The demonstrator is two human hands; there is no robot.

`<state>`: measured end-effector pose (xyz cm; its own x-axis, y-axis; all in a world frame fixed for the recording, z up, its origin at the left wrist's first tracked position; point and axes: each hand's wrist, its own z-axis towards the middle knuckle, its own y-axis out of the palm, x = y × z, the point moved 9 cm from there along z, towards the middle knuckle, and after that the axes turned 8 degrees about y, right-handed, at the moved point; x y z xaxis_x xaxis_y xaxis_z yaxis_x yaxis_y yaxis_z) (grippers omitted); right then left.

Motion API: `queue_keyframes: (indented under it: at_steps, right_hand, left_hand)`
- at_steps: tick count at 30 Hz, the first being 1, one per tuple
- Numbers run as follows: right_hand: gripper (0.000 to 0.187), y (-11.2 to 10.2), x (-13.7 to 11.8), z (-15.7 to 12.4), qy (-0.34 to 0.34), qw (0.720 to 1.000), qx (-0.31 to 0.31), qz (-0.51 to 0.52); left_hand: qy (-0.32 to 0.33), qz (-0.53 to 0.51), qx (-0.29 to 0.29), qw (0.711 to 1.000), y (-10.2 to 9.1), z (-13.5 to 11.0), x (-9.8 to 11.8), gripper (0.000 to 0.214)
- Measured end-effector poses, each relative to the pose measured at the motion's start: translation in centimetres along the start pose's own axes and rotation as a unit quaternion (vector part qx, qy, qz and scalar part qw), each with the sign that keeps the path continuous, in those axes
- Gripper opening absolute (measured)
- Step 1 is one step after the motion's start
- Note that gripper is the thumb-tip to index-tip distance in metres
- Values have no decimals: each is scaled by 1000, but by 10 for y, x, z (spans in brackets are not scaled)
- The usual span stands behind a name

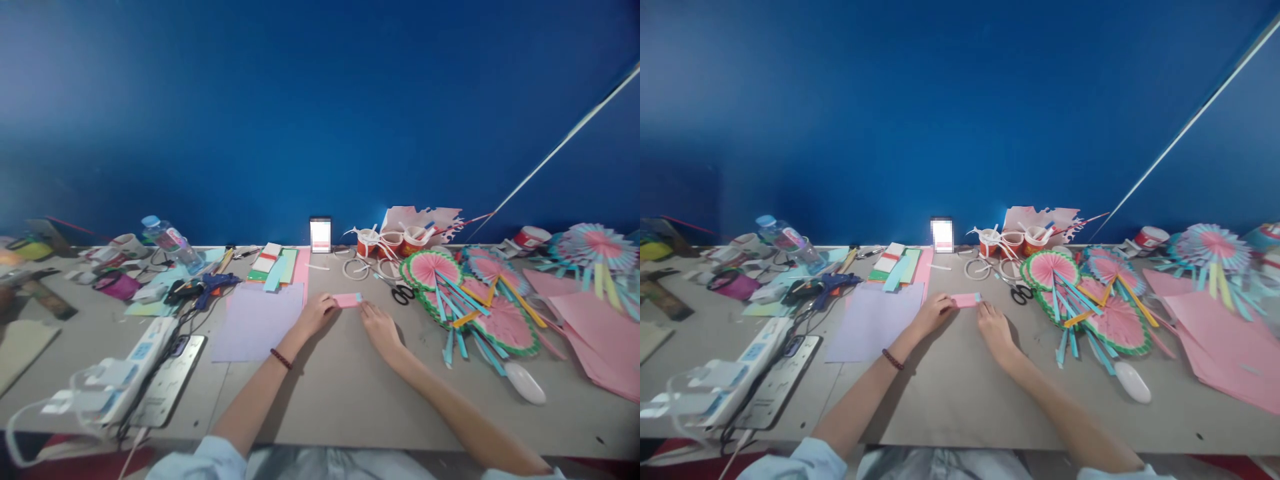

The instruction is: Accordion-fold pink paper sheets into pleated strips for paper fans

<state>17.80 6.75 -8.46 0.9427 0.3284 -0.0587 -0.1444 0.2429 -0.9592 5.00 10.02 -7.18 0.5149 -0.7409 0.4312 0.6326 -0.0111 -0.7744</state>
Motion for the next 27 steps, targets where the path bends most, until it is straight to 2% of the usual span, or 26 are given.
queue_keyframes:
  at_steps: [4,8,17,27]
  right_hand:
    - [47,-1,-6,-2,10,999,-10,-38]
    - [43,-3,-8,1,9,996,-52,-73]
    - [22,-12,-10,25,-9,990,-118,-70]
    - [19,-12,-14,27,-8,987,-141,-77]
  left_hand:
    - [12,23,-2,1000,1,0,1,17]
    - [21,35,-5,999,3,0,1,15]
    - [-2,12,2,1000,3,1,-4,13]
    - [-7,0,15,1000,1,0,-4,13]
